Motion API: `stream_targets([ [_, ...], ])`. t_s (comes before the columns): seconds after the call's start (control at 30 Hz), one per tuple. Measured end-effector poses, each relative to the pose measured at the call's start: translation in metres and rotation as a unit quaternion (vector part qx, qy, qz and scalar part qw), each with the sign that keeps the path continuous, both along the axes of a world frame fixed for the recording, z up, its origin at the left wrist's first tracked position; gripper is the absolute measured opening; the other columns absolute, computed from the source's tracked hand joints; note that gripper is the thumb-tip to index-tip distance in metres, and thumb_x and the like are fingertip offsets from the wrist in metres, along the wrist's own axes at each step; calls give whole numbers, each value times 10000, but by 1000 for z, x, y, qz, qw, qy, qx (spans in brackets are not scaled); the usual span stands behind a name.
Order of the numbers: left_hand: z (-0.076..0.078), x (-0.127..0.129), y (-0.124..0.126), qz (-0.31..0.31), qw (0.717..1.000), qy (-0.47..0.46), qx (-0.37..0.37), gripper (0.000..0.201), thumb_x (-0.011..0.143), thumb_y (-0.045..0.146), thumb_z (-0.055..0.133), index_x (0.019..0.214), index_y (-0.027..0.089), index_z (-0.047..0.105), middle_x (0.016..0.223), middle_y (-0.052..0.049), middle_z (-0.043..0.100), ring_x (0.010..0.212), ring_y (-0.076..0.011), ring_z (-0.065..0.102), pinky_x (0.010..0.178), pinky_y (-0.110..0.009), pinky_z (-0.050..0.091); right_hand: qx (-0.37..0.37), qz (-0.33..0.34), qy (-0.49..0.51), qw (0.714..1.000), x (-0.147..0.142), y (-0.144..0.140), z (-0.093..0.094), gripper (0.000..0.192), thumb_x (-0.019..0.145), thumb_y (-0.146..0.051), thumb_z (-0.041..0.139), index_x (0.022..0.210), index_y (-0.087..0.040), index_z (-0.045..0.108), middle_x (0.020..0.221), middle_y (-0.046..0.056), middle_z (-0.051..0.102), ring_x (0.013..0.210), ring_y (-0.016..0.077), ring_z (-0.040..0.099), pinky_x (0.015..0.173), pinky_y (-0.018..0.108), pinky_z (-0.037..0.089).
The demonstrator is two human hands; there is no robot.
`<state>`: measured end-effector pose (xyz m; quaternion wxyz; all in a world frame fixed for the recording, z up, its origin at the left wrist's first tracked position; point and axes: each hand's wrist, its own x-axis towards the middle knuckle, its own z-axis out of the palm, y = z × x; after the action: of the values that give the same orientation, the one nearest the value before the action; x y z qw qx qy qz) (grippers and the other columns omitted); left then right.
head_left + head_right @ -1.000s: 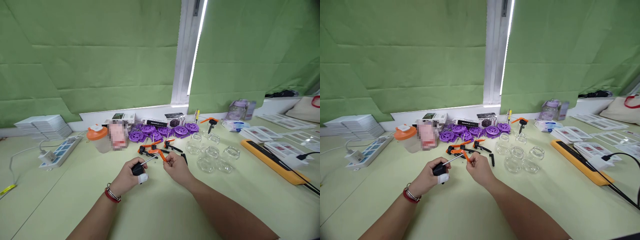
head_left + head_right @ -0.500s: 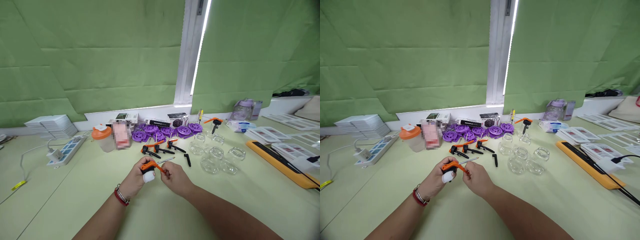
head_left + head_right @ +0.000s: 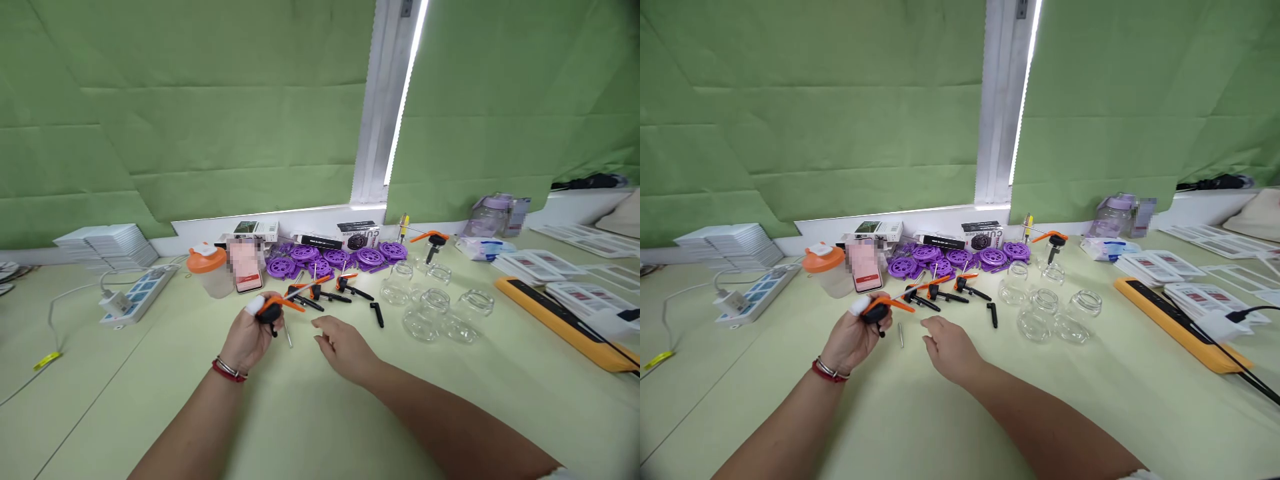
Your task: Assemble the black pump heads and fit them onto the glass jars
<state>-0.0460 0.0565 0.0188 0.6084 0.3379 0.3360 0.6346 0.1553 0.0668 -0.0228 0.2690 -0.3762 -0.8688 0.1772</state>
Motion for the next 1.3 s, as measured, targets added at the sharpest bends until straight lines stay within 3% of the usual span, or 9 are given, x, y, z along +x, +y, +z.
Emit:
stream_targets([
  [0.1,-3,-11,8,51,998,-28,5,188,796,276,551,869,113,608,692,-33,541,548,-116,483,490,-243,393,116,95,-137,979,-17,5,-4,376,847,-83,430,1201,-163,526,1170,102,609,970,199,577,772,309,461],
  [0.2,-8,-13,10,49,998,-30,-5,194,811,285,537,870,114,608,671,-29,533,538,-115,483,481,-242,396,258,209,-236,913,-36,10,-5,338,852,-86,438,1173,-91,543,1207,167,580,973,232,559,713,341,448],
  [0.37,-12,-10,10,34,999,-21,-12,236,833,311,520,922,110,607,694,-39,548,533,-114,491,488,-249,407,348,317,-291,833,-52,16,-1,203,842,-49,429,879,-73,627,826,147,656,740,193,578,612,322,398],
  [0.57,-16,-9,9,17,1000,-22,-11,230,832,311,531,922,115,609,700,-33,541,544,-113,492,498,-247,402,407,347,-225,815,-52,7,-5,180,818,-57,457,784,-107,626,754,109,650,655,171,569,576,309,409],
  [0.67,-17,-7,8,5,1000,-12,-11,253,836,345,533,919,120,613,689,-27,537,551,-111,490,514,-243,404,413,333,-102,841,-45,-2,6,175,841,-98,464,800,-147,627,787,74,664,676,153,584,590,283,442],
  [0.83,-17,10,1,-55,998,12,-35,272,840,377,536,930,132,611,732,-31,554,564,-103,496,526,-233,396,157,52,258,952,-27,-1,55,135,834,-152,501,844,-190,630,859,51,693,799,146,631,743,279,504],
  [0.9,-17,20,-3,-89,995,20,-33,290,837,394,539,939,132,609,735,-29,551,543,-98,484,514,-237,386,-19,-29,356,934,-23,6,68,91,805,-203,550,833,-182,634,801,39,687,723,144,641,691,282,529],
  [1.03,-15,38,-12,-133,990,30,-43,317,811,424,571,914,127,606,701,-20,531,537,-102,471,502,-245,382,-275,-19,415,867,-24,16,69,111,695,-243,654,761,-159,624,648,5,652,607,146,641,633,296,548],
  [1.3,-18,46,-16,-148,984,38,-88,383,747,511,625,751,133,561,654,-23,534,527,-111,470,490,-255,381,-279,3,378,883,-24,15,57,139,640,-218,686,750,-155,627,666,-1,647,606,121,609,617,264,519],
])
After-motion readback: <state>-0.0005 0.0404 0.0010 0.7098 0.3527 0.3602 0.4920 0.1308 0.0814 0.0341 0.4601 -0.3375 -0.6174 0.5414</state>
